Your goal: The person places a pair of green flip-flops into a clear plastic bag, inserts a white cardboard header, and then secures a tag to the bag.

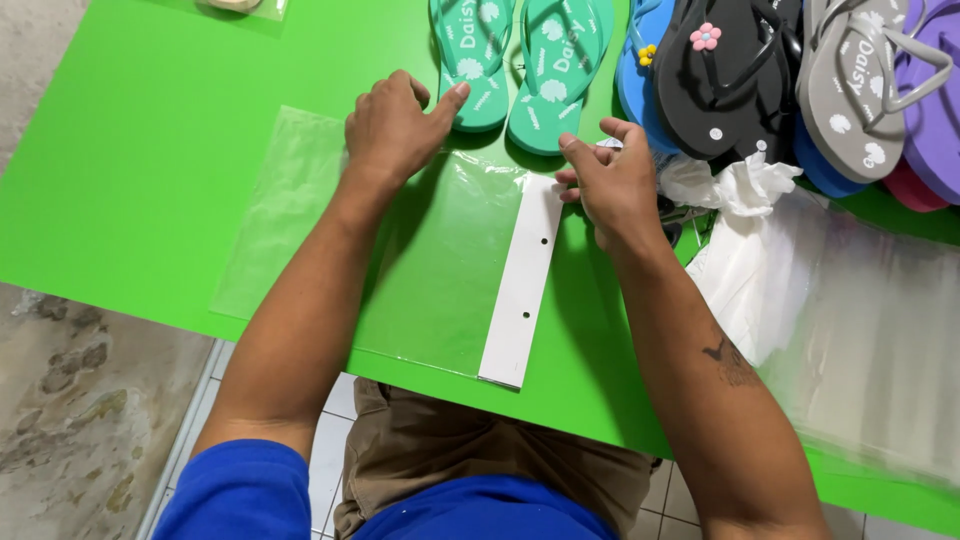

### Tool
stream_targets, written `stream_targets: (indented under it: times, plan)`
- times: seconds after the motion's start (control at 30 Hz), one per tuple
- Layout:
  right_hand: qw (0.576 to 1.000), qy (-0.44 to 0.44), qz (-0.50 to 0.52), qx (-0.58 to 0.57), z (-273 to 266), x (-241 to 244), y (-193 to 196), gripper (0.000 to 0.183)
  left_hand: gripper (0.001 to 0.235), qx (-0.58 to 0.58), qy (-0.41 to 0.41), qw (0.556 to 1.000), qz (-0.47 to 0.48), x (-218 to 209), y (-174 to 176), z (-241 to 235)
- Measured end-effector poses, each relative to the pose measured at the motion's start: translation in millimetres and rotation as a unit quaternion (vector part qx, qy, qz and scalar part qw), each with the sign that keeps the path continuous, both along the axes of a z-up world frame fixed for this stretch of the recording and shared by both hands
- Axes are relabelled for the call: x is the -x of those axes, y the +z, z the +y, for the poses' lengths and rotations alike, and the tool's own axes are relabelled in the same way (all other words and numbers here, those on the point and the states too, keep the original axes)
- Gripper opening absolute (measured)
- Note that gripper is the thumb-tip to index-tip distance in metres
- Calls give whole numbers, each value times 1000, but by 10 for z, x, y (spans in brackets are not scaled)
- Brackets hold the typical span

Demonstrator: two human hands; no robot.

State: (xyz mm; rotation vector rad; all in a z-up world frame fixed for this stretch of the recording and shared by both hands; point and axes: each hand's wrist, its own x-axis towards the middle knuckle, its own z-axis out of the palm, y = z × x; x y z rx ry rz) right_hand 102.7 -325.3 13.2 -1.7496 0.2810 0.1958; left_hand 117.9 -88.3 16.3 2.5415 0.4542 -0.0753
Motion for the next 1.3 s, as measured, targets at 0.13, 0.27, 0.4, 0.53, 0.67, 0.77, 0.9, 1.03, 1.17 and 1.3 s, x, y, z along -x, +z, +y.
stream_targets:
  times: [0.13,0.27,0.4,0.53,0.67,0.77,0.9,1.03,1.17,1.3]
  plan:
    - [999,-11,52,-2,76,-198,-35,72,57,11,21,1000,-3,-134,-107,-73]
    - [997,-6,45,-62,128,-357,-265,80,54,112,39,992,-31,-238,-268,-50]
    - [985,22,17,-171,155,-380,-373,88,60,418,107,897,-94,-281,-347,-71]
    - [974,52,-14,-218,146,-182,-169,97,64,529,121,822,-173,-32,-97,-186]
    - [969,133,-82,-191,160,249,113,24,37,644,214,709,-190,379,239,-380]
    - [964,155,-113,-186,98,556,83,30,37,686,239,653,-211,611,224,-591]
    - [967,156,-109,-170,-39,882,79,29,34,710,236,633,-201,917,191,-933]
    - [975,128,-122,-137,-276,1172,134,29,39,714,199,647,-180,1187,-4,-1145]
    - [978,126,-121,-114,-492,1366,127,29,50,717,195,654,-141,1424,91,-1338]
    - [976,104,-127,-143,-507,1553,182,29,46,735,186,630,-167,1580,18,-1494]
